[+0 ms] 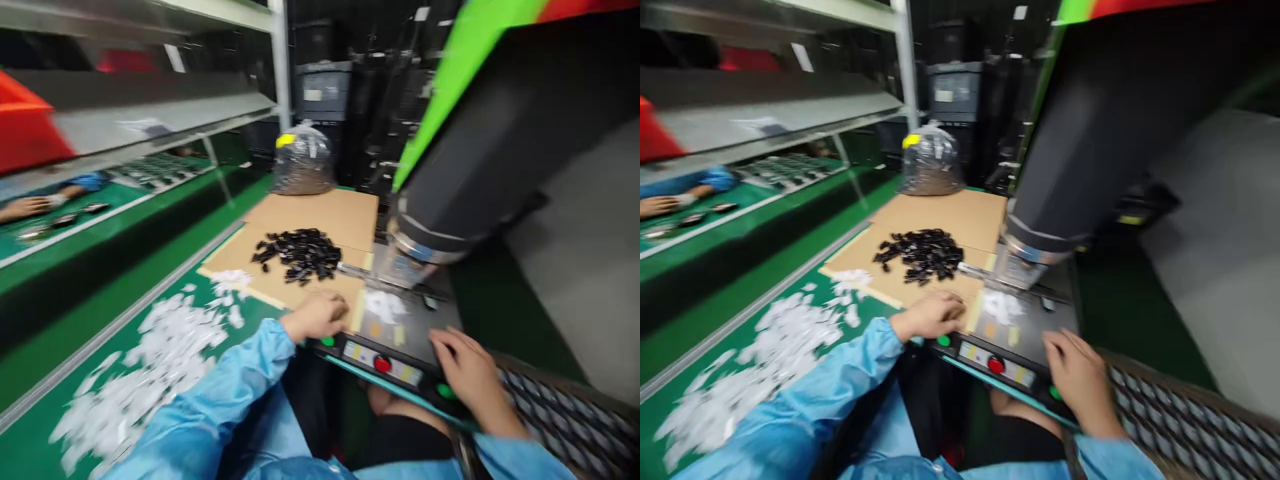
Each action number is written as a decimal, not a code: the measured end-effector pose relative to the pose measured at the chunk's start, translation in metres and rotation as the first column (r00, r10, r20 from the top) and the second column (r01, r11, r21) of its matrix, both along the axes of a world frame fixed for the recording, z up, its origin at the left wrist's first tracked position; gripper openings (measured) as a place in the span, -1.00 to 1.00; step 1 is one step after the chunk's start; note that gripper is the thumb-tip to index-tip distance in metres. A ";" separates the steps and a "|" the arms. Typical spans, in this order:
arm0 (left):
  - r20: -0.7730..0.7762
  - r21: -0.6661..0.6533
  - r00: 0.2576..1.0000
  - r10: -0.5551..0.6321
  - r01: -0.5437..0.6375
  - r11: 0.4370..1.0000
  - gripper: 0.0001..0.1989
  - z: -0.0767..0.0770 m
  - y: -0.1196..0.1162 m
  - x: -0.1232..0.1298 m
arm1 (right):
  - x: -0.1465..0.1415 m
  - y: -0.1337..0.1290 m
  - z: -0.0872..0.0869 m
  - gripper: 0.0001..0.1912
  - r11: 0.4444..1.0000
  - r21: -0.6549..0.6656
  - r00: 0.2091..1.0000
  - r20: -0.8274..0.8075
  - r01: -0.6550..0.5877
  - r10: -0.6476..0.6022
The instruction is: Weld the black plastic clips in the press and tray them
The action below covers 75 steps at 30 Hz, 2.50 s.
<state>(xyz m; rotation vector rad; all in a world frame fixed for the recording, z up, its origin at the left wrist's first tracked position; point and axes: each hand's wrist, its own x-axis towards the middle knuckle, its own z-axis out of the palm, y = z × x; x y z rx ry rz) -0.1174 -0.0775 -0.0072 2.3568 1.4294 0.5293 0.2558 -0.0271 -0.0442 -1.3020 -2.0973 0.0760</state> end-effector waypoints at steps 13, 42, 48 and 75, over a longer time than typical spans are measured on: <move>0.636 -0.224 0.714 0.293 -0.193 0.955 -0.48 -0.006 0.114 0.107 | -0.088 0.063 0.030 -0.60 0.904 -0.323 0.947 -0.060 0.279 -0.314; 0.859 -0.510 0.061 0.509 0.196 0.838 -0.55 -0.040 -0.086 0.123 | -0.098 -0.131 -0.002 -0.64 0.881 -0.383 0.543 -0.819 -0.277 -0.185; 0.869 -0.495 0.099 0.485 0.202 0.845 -0.57 -0.041 -0.089 0.121 | -0.097 -0.135 0.000 -0.64 0.885 -0.382 0.554 -0.812 -0.265 -0.185; 0.731 -0.547 -0.028 0.682 0.573 0.610 -0.62 -0.022 -0.088 0.107 | -0.100 -0.144 0.018 -0.56 0.790 -0.426 0.312 -0.898 -0.440 -0.311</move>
